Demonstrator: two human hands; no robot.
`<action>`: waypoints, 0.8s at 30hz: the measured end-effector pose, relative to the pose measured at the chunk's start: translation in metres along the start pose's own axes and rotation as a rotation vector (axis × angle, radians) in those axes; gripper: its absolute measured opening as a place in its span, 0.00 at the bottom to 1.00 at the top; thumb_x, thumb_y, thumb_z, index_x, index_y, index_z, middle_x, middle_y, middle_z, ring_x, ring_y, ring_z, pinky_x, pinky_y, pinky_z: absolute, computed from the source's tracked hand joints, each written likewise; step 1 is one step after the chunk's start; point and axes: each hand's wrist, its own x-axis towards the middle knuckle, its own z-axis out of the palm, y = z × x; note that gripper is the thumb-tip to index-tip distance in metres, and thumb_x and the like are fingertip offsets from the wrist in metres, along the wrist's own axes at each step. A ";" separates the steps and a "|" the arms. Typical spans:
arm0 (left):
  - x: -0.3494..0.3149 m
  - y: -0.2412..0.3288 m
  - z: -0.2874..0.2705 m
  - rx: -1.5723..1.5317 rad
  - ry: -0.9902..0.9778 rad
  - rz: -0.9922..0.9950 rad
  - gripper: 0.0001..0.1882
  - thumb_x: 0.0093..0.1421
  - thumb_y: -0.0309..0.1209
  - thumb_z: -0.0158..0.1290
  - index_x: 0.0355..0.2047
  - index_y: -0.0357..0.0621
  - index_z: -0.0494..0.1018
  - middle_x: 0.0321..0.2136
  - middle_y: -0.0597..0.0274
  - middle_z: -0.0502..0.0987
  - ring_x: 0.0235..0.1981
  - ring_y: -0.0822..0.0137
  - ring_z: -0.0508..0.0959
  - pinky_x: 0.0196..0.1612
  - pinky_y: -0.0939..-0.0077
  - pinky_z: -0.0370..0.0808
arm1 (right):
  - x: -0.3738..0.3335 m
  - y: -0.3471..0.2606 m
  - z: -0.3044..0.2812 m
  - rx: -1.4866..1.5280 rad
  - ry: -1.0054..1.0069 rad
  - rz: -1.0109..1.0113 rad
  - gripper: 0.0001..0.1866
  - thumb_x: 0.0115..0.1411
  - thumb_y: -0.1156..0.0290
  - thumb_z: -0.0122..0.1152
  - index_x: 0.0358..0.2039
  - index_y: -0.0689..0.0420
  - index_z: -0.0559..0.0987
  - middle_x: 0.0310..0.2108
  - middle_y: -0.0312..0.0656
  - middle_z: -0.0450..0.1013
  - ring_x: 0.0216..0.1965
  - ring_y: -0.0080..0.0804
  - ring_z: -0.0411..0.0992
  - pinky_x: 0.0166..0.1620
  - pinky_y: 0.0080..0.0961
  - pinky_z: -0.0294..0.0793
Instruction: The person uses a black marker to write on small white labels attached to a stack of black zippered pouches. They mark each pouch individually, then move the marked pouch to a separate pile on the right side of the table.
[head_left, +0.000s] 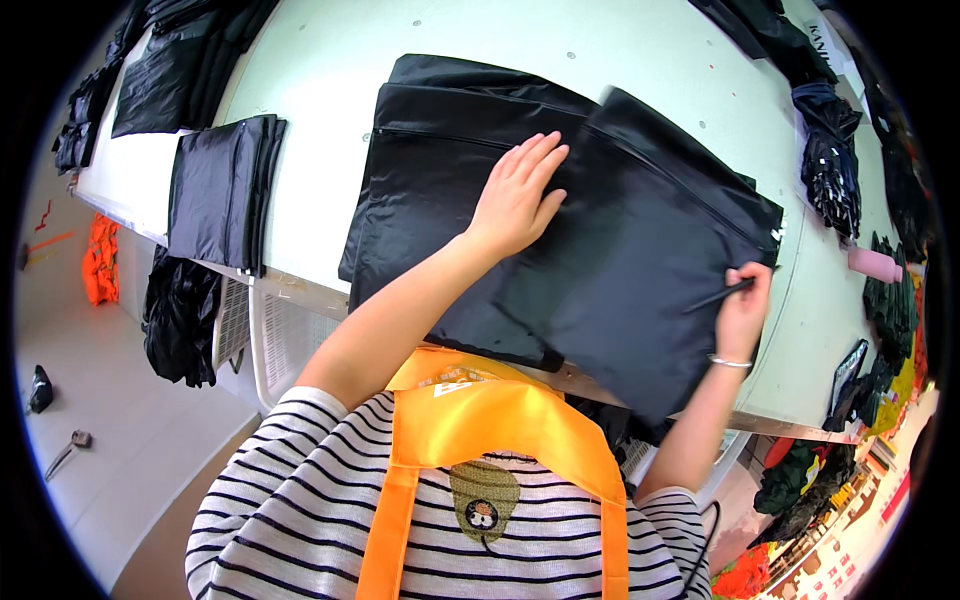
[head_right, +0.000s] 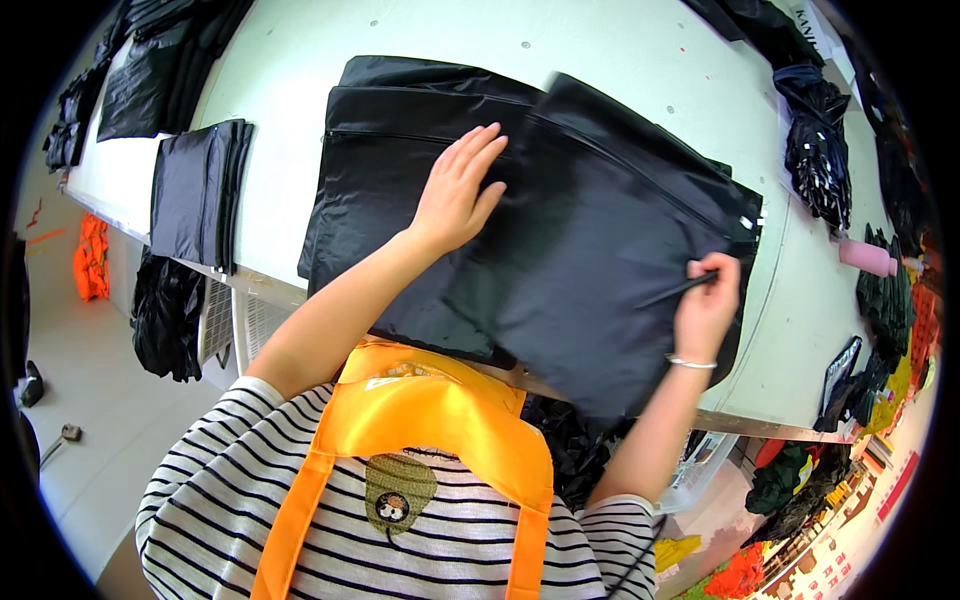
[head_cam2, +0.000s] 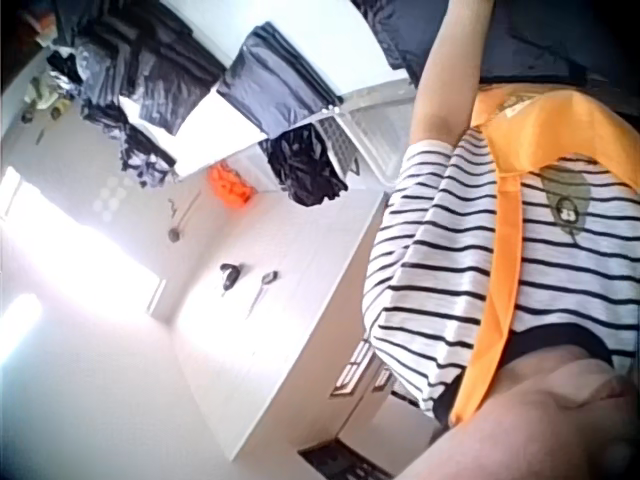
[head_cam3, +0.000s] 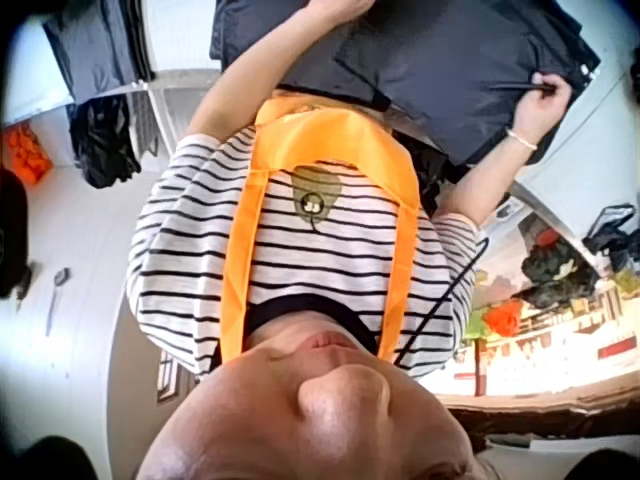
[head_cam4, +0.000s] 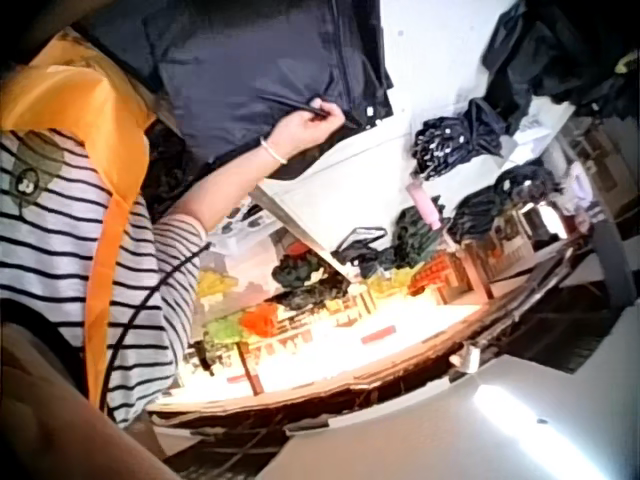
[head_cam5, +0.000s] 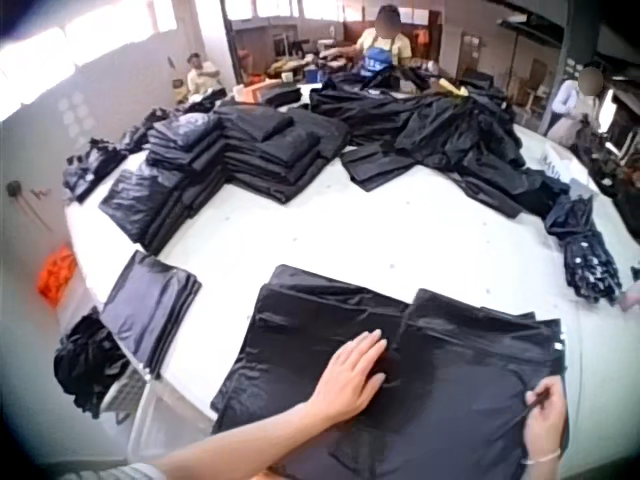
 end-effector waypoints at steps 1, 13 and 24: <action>0.005 -0.001 0.009 0.052 -0.055 0.025 0.31 0.62 0.35 0.53 0.64 0.43 0.60 0.66 0.55 0.58 0.67 0.54 0.57 0.67 0.58 0.55 | 0.010 0.021 -0.031 -0.086 0.021 -0.015 0.10 0.57 0.89 0.52 0.35 0.59 0.68 0.31 0.33 0.63 0.34 0.23 0.64 0.45 0.17 0.67; -0.069 -0.012 -0.013 0.355 -0.440 -0.062 0.39 0.63 0.53 0.48 0.68 0.43 0.55 0.70 0.57 0.50 0.71 0.57 0.49 0.70 0.55 0.45 | -0.011 -0.020 0.081 0.086 0.110 0.058 0.19 0.73 0.63 0.41 0.57 0.59 0.70 0.33 0.38 0.75 0.32 0.20 0.70 0.41 0.19 0.71; -0.060 -0.013 -0.013 0.353 -0.261 -0.019 0.21 0.61 0.42 0.53 0.53 0.51 0.72 0.51 0.65 0.70 0.52 0.61 0.68 0.51 0.63 0.63 | -0.048 -0.040 0.235 0.325 -0.061 0.078 0.04 0.56 0.76 0.64 0.31 0.60 0.77 0.19 0.34 0.72 0.19 0.18 0.68 0.26 0.17 0.69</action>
